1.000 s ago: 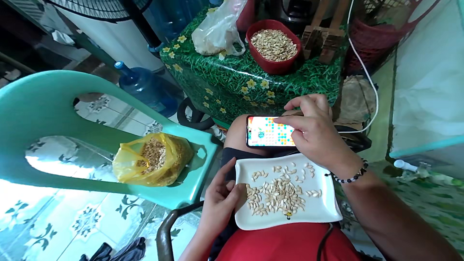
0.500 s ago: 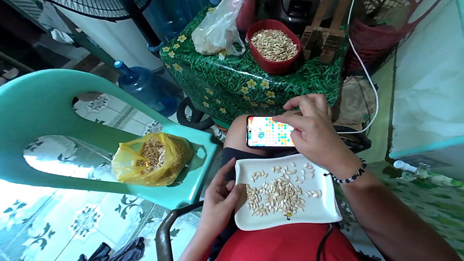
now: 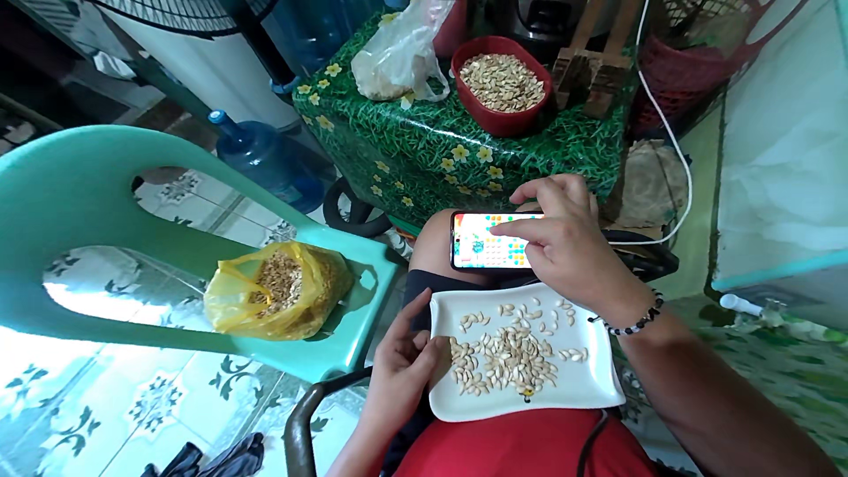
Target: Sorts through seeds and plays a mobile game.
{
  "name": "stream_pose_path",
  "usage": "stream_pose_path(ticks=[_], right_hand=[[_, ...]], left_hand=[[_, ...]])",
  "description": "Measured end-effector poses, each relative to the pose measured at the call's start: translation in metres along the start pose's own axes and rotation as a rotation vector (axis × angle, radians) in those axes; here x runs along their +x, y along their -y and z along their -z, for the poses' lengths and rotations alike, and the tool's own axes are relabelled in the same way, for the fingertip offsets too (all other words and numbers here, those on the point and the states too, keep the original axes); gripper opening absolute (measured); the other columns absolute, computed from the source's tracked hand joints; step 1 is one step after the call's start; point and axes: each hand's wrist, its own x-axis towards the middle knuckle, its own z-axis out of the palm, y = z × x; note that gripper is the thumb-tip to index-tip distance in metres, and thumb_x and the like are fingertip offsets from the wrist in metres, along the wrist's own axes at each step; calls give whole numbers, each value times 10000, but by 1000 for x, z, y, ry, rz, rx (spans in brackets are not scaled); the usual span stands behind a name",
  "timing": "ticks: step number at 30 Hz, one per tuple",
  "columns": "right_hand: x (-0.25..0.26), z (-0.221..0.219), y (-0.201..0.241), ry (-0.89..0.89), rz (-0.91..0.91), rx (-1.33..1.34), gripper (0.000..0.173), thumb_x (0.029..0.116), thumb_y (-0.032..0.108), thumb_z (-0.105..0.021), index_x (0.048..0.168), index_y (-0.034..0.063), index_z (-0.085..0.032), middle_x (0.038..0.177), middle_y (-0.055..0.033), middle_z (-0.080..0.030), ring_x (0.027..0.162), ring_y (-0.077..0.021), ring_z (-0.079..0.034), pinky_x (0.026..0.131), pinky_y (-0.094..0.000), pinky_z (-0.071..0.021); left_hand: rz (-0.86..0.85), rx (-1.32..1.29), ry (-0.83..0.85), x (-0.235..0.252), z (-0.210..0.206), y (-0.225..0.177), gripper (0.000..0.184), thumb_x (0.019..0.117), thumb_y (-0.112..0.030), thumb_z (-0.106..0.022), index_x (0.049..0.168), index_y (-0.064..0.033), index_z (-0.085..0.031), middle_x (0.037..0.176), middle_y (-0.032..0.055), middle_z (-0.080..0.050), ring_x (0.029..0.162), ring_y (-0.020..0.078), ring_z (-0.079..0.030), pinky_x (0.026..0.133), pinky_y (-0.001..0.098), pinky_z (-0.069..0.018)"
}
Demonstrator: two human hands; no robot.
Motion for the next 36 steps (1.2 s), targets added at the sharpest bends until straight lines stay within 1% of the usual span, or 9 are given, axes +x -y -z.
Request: stream_pose_path(ticks=[2,6,9,18,23,27,32,36], right_hand=[[1,-1,1,-8,-10,-24,453,861,-18,-560,1112,265,-809,1299,-102,-603,1292,-403,-441,987,-621,-366],[3,1,1,-13,-41,-76,507,864,-36,-547,1242,228,-757,1335,-125,-585,1306,-419,-432,982,-622,-375],[2,3,-1,-28,-54,-64,515,865,-20,-535,1276,217,-738,1335,-122,-578,1297,-416,-430,965,-608,-387],[-2,2,-6,-80,-70,-31,470,872,4,-517,1214,210,-766,1285,-98,-605,1268,-384,-452,959,-579,-383],[-3,3,-4,-66,-72,-4,456,858,13,-526,1198,197,-767,1310,-105,-594,1293,-399,-433,969,-598,-380],[-3,1,-5,-65,-70,4,459,858,17,-522,1193,208,-772,1292,-89,-604,1286,-387,-439,967,-591,-382],[-2,1,-2,-61,-60,-3,449,866,7,-521,1168,214,-780,1290,-92,-602,1281,-387,-442,961,-582,-389],[-1,0,-1,-48,-49,-3,435,867,5,-532,1144,225,-787,1291,-93,-604,1289,-391,-440,972,-595,-384]], left_hand=[[-3,-7,3,0,0,1,596,957,50,-541,1523,21,-357,859,56,-729,708,119,-712,680,265,-617],[-4,-4,1,0,0,0,593,956,51,-543,1520,27,-361,848,51,-725,701,117,-708,678,263,-617],[-2,-4,5,0,1,0,590,962,50,-543,1521,26,-357,866,56,-731,712,122,-714,689,267,-620],[-5,-5,5,0,1,0,593,956,56,-545,1520,27,-360,864,53,-731,711,117,-713,684,265,-620],[-5,-5,8,0,1,1,596,960,40,-548,1524,20,-358,834,45,-722,688,110,-703,669,261,-613],[-3,-1,11,0,1,1,594,962,40,-546,1525,17,-356,846,52,-728,701,117,-710,679,267,-618],[-1,-10,15,0,1,1,598,963,43,-550,1528,17,-354,851,59,-729,707,125,-713,686,271,-620],[5,-10,10,0,1,0,594,960,48,-547,1523,19,-358,851,58,-729,710,121,-714,685,270,-620]])
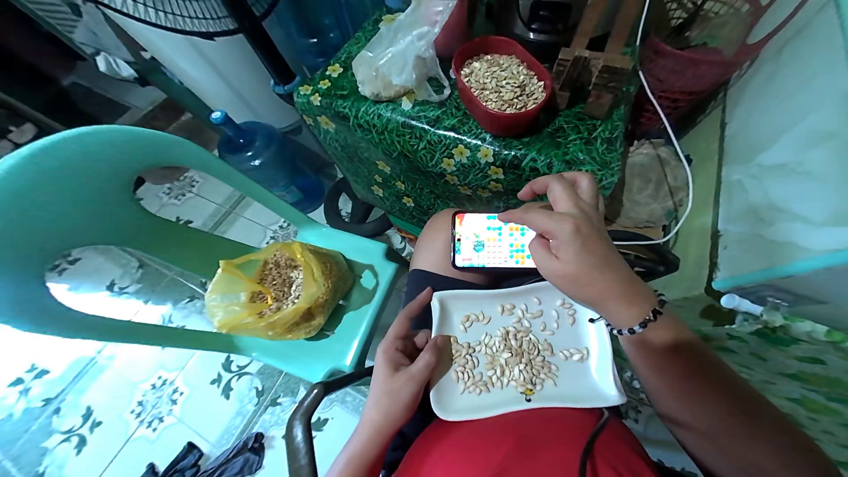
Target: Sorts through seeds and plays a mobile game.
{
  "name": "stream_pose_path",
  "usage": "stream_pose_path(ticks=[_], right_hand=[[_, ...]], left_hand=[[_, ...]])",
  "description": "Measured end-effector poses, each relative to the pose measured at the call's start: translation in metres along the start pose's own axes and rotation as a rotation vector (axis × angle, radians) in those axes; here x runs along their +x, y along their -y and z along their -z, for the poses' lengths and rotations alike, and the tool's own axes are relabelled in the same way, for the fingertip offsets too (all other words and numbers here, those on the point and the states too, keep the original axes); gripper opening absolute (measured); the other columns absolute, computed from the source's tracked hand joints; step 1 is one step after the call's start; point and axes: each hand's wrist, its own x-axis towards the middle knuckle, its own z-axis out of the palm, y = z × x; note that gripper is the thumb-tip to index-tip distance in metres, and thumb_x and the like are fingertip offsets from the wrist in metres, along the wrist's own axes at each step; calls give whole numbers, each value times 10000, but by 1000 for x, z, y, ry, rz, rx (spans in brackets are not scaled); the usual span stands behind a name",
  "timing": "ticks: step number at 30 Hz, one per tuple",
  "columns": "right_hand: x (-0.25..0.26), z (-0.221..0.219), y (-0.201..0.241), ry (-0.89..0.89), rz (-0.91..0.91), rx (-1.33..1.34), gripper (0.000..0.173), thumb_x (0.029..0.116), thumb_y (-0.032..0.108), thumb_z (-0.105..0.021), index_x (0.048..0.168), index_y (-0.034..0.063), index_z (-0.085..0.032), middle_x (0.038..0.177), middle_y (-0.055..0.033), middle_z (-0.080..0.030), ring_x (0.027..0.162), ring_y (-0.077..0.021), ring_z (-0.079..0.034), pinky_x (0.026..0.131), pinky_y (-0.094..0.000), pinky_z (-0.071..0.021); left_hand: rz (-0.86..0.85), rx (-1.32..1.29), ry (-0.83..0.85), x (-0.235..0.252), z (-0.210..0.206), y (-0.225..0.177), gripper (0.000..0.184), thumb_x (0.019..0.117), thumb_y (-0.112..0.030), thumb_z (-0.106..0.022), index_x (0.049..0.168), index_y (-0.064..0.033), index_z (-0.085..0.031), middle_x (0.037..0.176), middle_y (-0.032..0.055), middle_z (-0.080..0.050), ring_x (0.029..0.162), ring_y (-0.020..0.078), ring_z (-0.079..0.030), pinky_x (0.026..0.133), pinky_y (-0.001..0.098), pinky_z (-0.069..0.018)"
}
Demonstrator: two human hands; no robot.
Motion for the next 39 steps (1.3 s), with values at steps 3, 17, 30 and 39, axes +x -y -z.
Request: stream_pose_path(ticks=[3,17,30,39], right_hand=[[1,-1,1,31,-3,-9,452,857,9,-535,1152,242,-786,1295,-82,-607,1307,-388,-436,985,-606,-376],[4,-5,6,55,41,-28,452,852,-19,-569,1141,245,-796,1308,-103,-597,1309,-413,-429,987,-634,-367],[-1,15,2,-39,-1,27,466,861,41,-508,1238,172,-750,1299,-109,-597,1265,-382,-458,972,-553,-413],[-35,29,17,429,198,209,272,969,241,-634,1200,158,-752,1123,-25,-686,1024,-186,-650,833,-399,-571]], left_hand=[[2,4,-4,0,0,0,591,962,43,-553,1522,14,-365,861,62,-732,714,127,-716,686,273,-621],[-2,5,-3,1,0,0,589,959,45,-550,1518,16,-365,846,43,-730,701,112,-712,678,263,-618],[5,-13,1,1,0,1,592,963,38,-551,1521,15,-357,866,54,-736,720,123,-720,696,272,-623],[4,-21,12,0,1,1,597,963,31,-560,1523,13,-356,839,43,-728,700,112,-707,676,265,-616]])
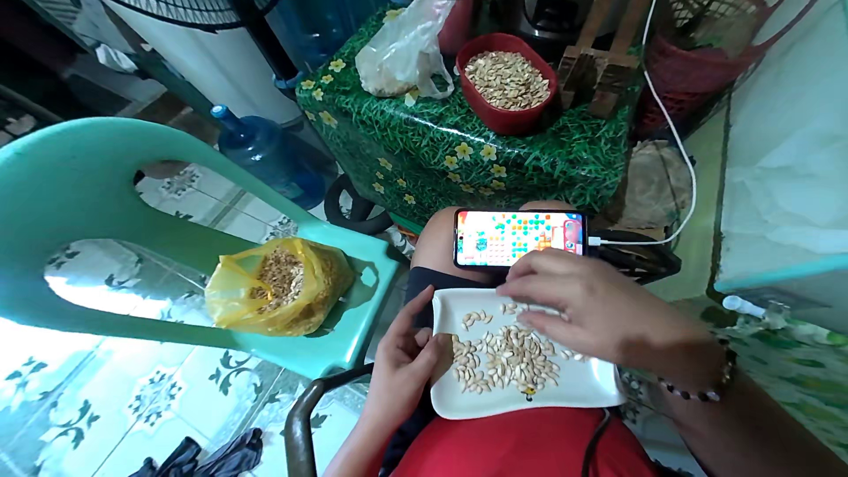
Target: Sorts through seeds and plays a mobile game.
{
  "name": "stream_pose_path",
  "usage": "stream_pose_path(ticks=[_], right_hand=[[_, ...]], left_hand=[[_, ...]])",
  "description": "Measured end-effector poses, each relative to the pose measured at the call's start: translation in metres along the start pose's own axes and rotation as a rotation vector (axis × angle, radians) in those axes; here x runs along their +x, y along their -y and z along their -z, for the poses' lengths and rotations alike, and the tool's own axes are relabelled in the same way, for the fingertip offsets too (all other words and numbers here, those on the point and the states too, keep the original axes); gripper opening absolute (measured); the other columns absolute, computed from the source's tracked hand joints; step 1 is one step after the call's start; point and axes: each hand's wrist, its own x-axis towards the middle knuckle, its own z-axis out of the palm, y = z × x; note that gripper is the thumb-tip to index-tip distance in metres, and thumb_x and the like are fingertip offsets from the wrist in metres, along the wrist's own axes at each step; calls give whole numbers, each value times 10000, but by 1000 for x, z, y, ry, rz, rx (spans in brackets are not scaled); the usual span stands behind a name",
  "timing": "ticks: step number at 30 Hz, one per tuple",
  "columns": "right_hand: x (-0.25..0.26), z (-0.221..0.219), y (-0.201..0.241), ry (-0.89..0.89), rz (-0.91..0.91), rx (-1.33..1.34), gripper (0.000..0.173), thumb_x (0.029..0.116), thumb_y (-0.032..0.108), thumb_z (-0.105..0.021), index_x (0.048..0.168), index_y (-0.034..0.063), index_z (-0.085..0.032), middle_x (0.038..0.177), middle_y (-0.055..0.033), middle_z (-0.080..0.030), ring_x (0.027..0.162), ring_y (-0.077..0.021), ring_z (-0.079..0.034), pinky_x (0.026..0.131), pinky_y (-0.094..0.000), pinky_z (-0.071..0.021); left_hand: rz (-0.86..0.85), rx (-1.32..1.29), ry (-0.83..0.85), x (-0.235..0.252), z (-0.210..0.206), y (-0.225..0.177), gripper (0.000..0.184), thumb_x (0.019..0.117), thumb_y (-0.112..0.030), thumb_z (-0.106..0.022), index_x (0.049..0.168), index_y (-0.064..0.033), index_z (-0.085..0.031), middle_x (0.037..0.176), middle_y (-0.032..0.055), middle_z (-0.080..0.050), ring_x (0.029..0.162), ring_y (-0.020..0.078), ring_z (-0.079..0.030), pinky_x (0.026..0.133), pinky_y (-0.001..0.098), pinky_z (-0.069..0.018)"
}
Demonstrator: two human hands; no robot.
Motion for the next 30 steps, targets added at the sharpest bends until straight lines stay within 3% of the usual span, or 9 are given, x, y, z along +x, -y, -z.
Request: stream_pose_path(ticks=[4,7,12,16,19,24,30], right_hand=[[-7,-5,20,269,-22,-66,518,920,359,-728,1409,213,-639,1409,-126,-590,1253,-360,-567,931,-549,-524],[-9,-10,28,350,-43,-93,616,877,384,-776,1446,224,-601,1453,-146,-542,1291,-402,-519,950,-568,-502],[-14,-25,28,290,12,-97,434,891,233,-757,1322,223,-698,1250,-137,-611,1141,-351,-580,868,-475,-544],[-19,-35,29,171,95,-56,174,939,115,-676,1086,117,-769,1037,-111,-656,959,-286,-644,756,-393,-575],[-21,-41,28,98,148,-35,127,934,59,-633,964,77,-756,960,-98,-665,905,-257,-653,738,-345,-569],[-22,-43,24,-49,197,16,157,935,48,-611,913,80,-763,923,-74,-695,861,-205,-666,740,-300,-567],[-27,-36,19,-104,204,62,192,989,96,-588,983,102,-780,945,-43,-722,881,-160,-680,771,-277,-563]], left_hand=[[12,3,-7,0,0,0,602,960,27,-563,1525,11,-356,798,36,-711,677,109,-696,671,269,-613],[10,4,-5,0,0,-1,595,961,35,-550,1521,16,-353,845,49,-730,706,116,-710,688,273,-618],[5,11,-4,0,1,1,589,959,38,-548,1518,13,-361,849,50,-732,706,113,-711,685,271,-617],[12,15,-8,-1,0,-1,588,954,43,-545,1513,14,-364,848,39,-735,707,106,-713,687,261,-616],[15,13,-10,-1,0,0,589,953,38,-552,1512,10,-369,841,40,-732,695,108,-708,674,261,-614],[-1,23,-5,0,0,-1,588,960,32,-557,1516,4,-367,820,29,-727,689,99,-706,675,256,-613],[-15,17,-3,0,1,3,588,958,27,-559,1515,3,-371,842,33,-729,699,108,-708,676,262,-614]])
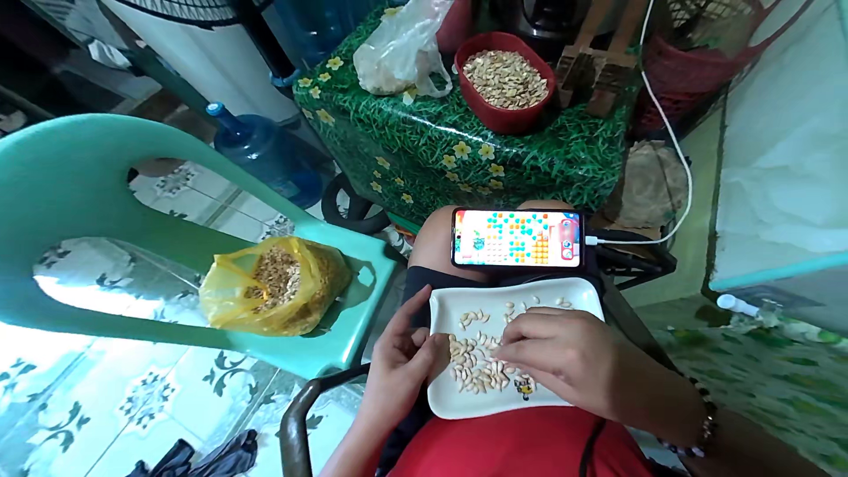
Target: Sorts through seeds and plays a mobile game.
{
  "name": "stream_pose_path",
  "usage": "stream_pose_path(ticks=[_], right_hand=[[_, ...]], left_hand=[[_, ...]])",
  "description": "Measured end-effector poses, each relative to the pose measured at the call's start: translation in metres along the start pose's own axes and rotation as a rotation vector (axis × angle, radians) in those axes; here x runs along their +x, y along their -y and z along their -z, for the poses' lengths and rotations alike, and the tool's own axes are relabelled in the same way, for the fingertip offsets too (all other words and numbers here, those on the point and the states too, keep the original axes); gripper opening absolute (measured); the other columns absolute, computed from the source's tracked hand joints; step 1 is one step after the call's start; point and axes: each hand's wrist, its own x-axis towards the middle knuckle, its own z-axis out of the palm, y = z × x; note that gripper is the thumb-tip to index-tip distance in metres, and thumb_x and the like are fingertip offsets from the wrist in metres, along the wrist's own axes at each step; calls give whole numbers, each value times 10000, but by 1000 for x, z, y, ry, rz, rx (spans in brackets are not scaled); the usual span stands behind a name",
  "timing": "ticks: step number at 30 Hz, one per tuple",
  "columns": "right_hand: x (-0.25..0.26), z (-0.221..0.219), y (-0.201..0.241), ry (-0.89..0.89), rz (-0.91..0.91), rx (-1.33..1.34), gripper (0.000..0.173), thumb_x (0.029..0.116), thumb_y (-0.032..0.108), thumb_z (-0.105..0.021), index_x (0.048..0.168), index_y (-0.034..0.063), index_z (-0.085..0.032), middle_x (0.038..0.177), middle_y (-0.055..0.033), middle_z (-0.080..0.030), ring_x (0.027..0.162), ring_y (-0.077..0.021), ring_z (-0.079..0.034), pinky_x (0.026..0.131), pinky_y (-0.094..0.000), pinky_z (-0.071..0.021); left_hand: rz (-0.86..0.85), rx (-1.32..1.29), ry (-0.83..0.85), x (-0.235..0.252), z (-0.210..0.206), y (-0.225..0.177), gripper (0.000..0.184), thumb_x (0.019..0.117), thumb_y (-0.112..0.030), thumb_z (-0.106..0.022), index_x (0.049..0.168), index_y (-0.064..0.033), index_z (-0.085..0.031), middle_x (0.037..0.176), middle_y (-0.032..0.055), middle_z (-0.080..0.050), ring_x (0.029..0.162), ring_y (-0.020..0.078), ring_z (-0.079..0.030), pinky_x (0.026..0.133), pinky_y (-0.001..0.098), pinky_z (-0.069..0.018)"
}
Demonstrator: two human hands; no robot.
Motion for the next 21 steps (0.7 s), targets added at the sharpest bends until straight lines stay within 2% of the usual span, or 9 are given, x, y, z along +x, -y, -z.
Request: stream_pose_path(ticks=[3,5,7,10,13,15,18,21], right_hand=[[-2,5,0,-20,12,13,209,1008,112,-576,1018,90,-783,962,-53,-746,910,-170,-702,811,-287,-570],[-4,9,1,-19,1,6,234,1040,191,-569,1062,98,-782,1018,-43,-760,961,-170,-707,860,-289,-568],[-5,14,2,-19,-13,-16,249,1048,229,-567,1080,109,-782,1036,-41,-749,960,-177,-685,838,-295,-558],[-6,22,3,-12,-49,-101,219,1029,198,-574,1033,127,-782,996,-29,-724,922,-179,-656,769,-294,-545],[-9,32,2,79,-108,-200,215,964,224,-644,1130,150,-759,1048,-45,-707,963,-222,-670,753,-347,-572],[-13,36,1,154,-151,-238,345,886,244,-736,1222,169,-730,1116,-68,-683,993,-265,-660,744,-396,-578],[-19,38,-1,217,-199,-231,511,807,234,-815,1300,185,-691,1171,-89,-660,1010,-297,-648,745,-427,-582],[-22,33,-3,218,-210,-188,565,783,188,-830,1327,182,-680,1187,-115,-645,1004,-311,-644,742,-434,-584]], left_hand=[[1,-4,-4,0,-1,0,581,957,29,-560,1509,-3,-381,875,36,-741,718,108,-717,683,260,-617],[5,3,-4,0,-1,-1,579,957,28,-553,1509,-4,-379,881,32,-742,725,106,-718,687,259,-618],[6,17,-10,0,-1,-2,576,961,21,-552,1511,-6,-380,862,30,-732,708,107,-710,675,262,-616],[11,17,-4,0,-1,-2,576,959,21,-550,1510,-11,-385,837,25,-729,688,104,-706,667,262,-616],[10,13,-5,0,0,-2,577,957,22,-555,1507,-6,-384,839,26,-731,694,104,-709,669,260,-616],[9,7,-5,0,0,-1,578,958,21,-561,1508,-4,-386,826,30,-726,686,104,-703,661,261,-614],[19,4,-7,0,0,-1,584,956,19,-561,1512,-7,-382,811,36,-721,673,110,-699,656,265,-614],[19,15,-10,1,0,-1,585,951,21,-560,1509,-9,-388,825,32,-729,679,108,-703,661,260,-614]])
